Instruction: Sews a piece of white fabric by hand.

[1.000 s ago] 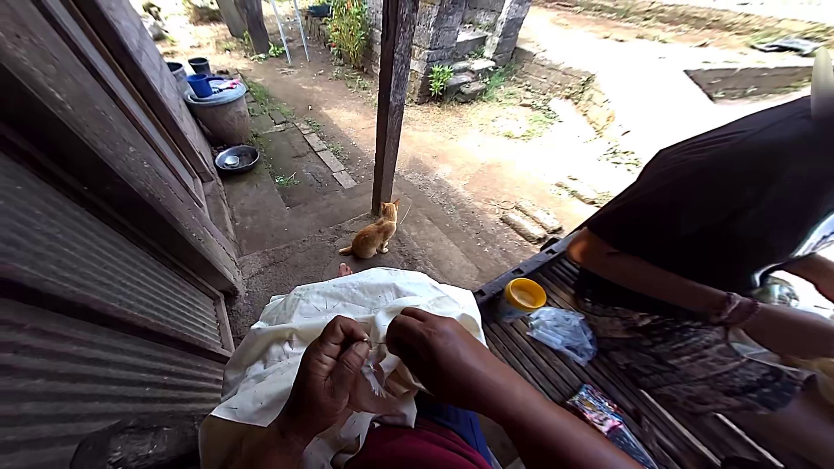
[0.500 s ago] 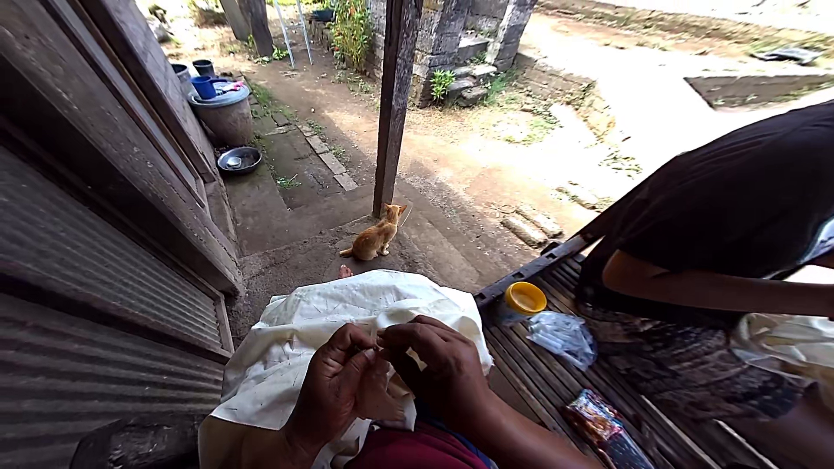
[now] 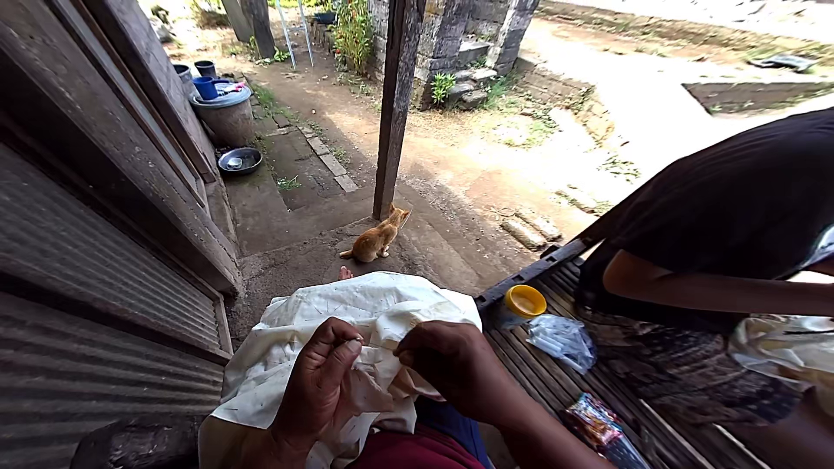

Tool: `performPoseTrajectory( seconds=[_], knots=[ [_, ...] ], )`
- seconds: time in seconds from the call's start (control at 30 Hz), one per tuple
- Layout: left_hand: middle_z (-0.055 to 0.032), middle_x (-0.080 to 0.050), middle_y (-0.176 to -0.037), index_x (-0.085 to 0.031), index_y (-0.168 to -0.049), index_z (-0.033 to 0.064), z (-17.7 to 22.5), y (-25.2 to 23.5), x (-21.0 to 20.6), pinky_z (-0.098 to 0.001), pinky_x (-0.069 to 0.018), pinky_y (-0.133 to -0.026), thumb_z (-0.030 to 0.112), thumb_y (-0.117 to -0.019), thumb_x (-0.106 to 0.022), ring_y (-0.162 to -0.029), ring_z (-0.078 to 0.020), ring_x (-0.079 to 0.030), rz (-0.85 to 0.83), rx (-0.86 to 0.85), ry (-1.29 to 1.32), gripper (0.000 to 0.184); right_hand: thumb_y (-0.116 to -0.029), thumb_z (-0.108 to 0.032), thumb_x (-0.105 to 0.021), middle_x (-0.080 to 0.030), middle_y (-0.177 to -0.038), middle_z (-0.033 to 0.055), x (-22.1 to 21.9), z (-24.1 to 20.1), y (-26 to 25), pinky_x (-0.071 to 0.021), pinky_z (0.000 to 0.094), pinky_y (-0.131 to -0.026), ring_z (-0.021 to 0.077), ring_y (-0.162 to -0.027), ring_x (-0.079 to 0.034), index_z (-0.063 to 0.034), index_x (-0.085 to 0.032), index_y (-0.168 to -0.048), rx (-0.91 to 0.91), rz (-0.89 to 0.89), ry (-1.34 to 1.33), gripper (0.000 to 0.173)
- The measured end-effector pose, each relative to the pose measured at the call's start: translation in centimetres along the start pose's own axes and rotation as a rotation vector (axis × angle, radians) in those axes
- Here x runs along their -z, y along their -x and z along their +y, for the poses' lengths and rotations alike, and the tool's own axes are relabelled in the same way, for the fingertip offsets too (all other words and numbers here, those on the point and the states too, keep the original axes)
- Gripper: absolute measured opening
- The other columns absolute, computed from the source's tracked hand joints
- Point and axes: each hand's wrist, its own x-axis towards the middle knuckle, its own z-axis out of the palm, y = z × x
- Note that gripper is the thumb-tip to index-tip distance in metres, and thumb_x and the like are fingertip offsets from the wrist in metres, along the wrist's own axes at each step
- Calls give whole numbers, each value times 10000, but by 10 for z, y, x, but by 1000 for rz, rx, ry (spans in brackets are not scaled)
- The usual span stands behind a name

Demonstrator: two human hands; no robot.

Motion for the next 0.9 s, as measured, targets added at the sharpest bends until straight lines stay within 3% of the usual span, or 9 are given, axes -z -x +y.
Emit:
performPoseTrajectory(
  seconds=[0.1,0.17,0.3,0.53,0.77,0.9],
  knots=[
    [45,-652,-931,-678,-984,147,1,-1,-5,-189,-525,-787,89,-1005,-551,-861,-23,-618,3,37,46,141,-1022,-173,-615,-667,-852,26,-4,-4,-1,-511,154,-699,16,-764,-606,-38,-731,-963,101,-86,-226,187],
    [35,-647,-927,-670,-994,129,0,0,-10,-193,-532,-778,74,-1004,-545,-846,-29,-621,-7,49,71,137,-1007,-127,-603,-623,-878,20,-11,-6,-2,-508,152,-730,31,-816,-590,-80,-764,-1003,132,-33,-161,167],
    [22,-644,-931,-654,-1008,112,-1,5,-14,-221,-558,-791,53,-1007,-557,-847,-44,-638,-20,86,144,114,-949,-127,-680,-714,-833,-27,-23,-9,-6,-505,187,-773,59,-817,-629,-109,-751,-955,156,162,75,73],
    [-6,-668,-963,-656,-1015,93,0,7,-13,-251,-578,-819,40,-1007,-563,-879,-66,-663,-21,115,185,107,-907,-103,-739,-766,-934,-5,-35,-9,-8,-536,158,-709,25,-784,-661,-51,-692,-1041,75,265,25,151],
    [-4,-682,-978,-671,-1014,107,1,8,-16,-231,-577,-822,49,-985,-635,-885,-54,-670,-32,142,275,75,-855,-21,-714,-736,-891,-5,-38,-9,-9,-460,117,-608,-12,-691,-578,-32,-652,-1085,47,304,-64,238],
    [-39,-717,-966,-682,-990,103,2,9,-17,-258,-603,-809,4,-923,-705,-862,-81,-707,7,182,389,121,-871,-39,-694,-736,-868,-23,-37,-7,-7,-483,134,-654,5,-715,-600,-44,-663,-1106,57,288,19,238]
  ],
)
